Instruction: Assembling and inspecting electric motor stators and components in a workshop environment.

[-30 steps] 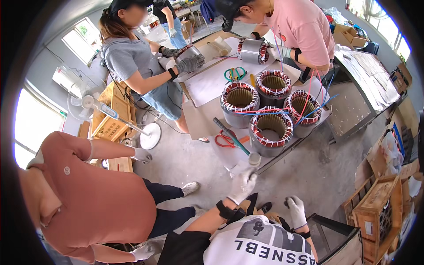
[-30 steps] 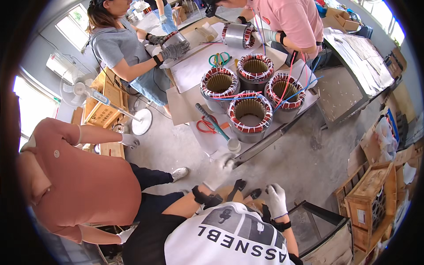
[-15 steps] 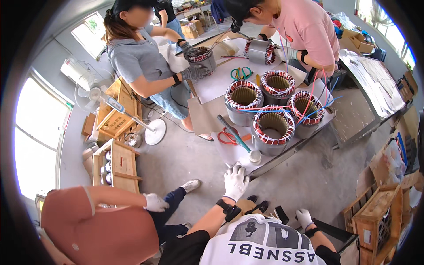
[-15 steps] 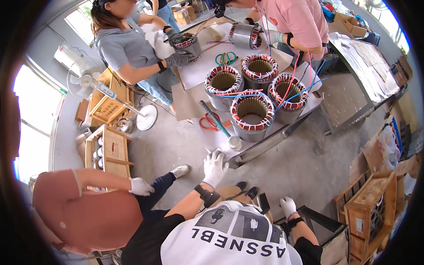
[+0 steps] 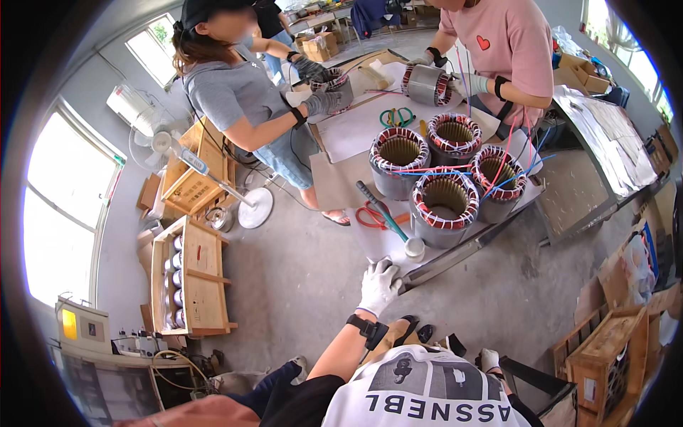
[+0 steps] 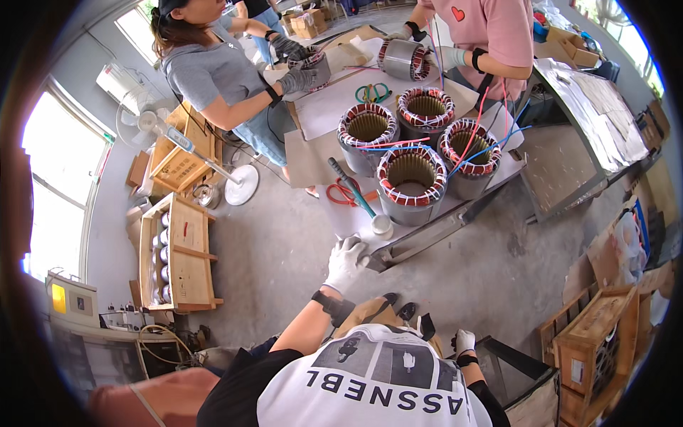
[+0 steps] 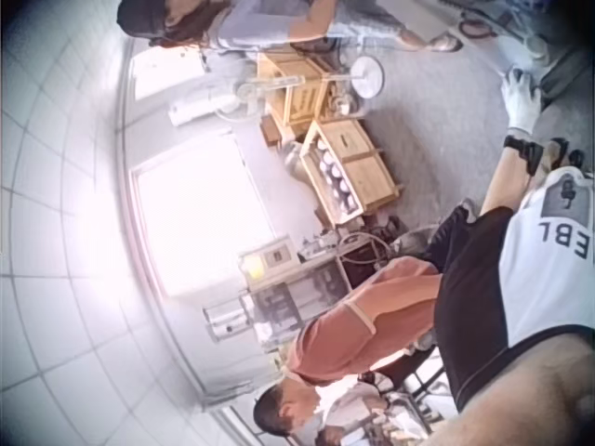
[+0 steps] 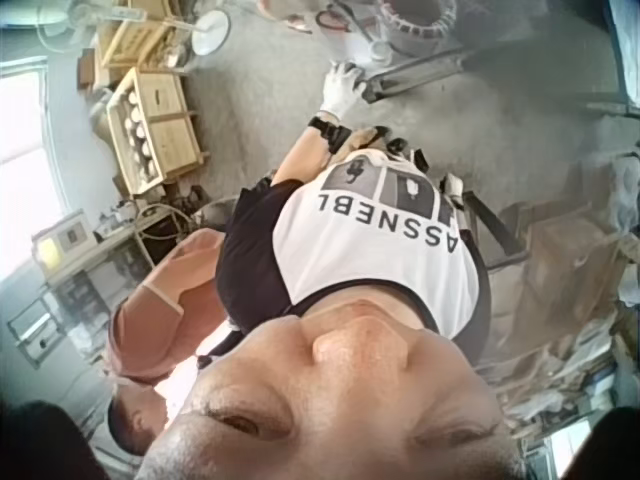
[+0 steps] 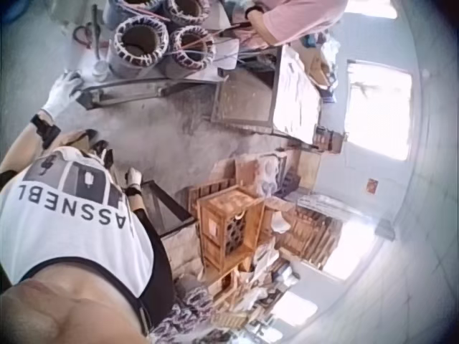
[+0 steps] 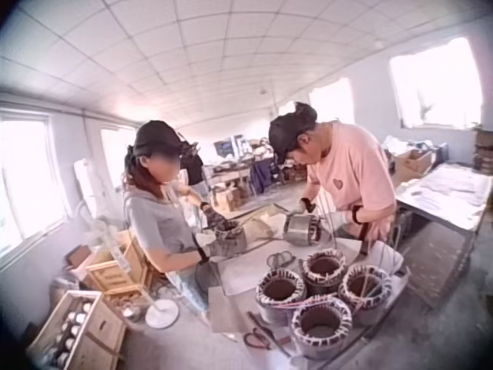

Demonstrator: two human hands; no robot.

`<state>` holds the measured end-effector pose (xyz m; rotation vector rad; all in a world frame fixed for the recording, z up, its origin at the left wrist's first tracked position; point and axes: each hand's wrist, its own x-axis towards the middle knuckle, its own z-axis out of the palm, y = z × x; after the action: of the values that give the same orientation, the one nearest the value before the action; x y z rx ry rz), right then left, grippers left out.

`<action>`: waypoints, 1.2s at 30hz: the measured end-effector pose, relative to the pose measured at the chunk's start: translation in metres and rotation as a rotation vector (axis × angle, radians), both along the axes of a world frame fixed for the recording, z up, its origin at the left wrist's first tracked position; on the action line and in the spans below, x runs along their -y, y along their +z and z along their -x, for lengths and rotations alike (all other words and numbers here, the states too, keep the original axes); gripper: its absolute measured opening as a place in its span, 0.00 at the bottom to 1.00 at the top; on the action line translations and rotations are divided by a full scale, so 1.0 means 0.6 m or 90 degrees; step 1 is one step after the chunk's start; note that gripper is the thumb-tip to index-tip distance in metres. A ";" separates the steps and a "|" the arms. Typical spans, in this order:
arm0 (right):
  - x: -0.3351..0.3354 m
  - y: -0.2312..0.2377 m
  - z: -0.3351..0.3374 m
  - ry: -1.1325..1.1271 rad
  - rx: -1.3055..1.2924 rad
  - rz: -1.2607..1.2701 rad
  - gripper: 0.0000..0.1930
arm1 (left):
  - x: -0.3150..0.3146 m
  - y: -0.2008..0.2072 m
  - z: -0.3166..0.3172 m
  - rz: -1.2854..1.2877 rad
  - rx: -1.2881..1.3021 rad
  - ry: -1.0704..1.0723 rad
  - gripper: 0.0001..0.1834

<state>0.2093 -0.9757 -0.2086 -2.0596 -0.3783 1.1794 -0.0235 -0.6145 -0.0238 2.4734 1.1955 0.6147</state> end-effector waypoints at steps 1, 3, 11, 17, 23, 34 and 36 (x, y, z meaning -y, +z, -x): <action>0.000 -0.008 -0.006 0.022 0.023 0.002 0.09 | -0.003 0.001 0.002 0.022 -0.006 -0.003 0.15; -0.028 0.033 -0.003 0.022 0.037 0.139 0.04 | -0.006 -0.001 0.009 0.024 -0.017 0.000 0.15; -0.037 0.061 0.027 0.091 0.125 0.020 0.08 | -0.015 0.019 0.018 0.026 -0.026 -0.066 0.16; -0.094 0.077 0.092 0.209 0.208 0.047 0.07 | -0.044 0.029 0.063 0.060 0.029 -0.156 0.16; -0.158 0.074 0.146 0.031 0.081 0.056 0.07 | -0.141 0.063 0.131 0.042 0.029 -0.256 0.15; -0.309 0.126 0.231 -0.233 -0.059 0.100 0.09 | -0.257 0.068 0.128 -0.032 0.109 -0.336 0.13; -0.313 0.128 0.244 -0.235 -0.075 0.103 0.09 | -0.267 0.070 0.126 -0.015 0.082 -0.309 0.13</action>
<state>0.0630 -0.7878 -0.1319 -2.0702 0.1542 1.1229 -0.0989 -0.4541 0.0179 2.5604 0.5091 0.6323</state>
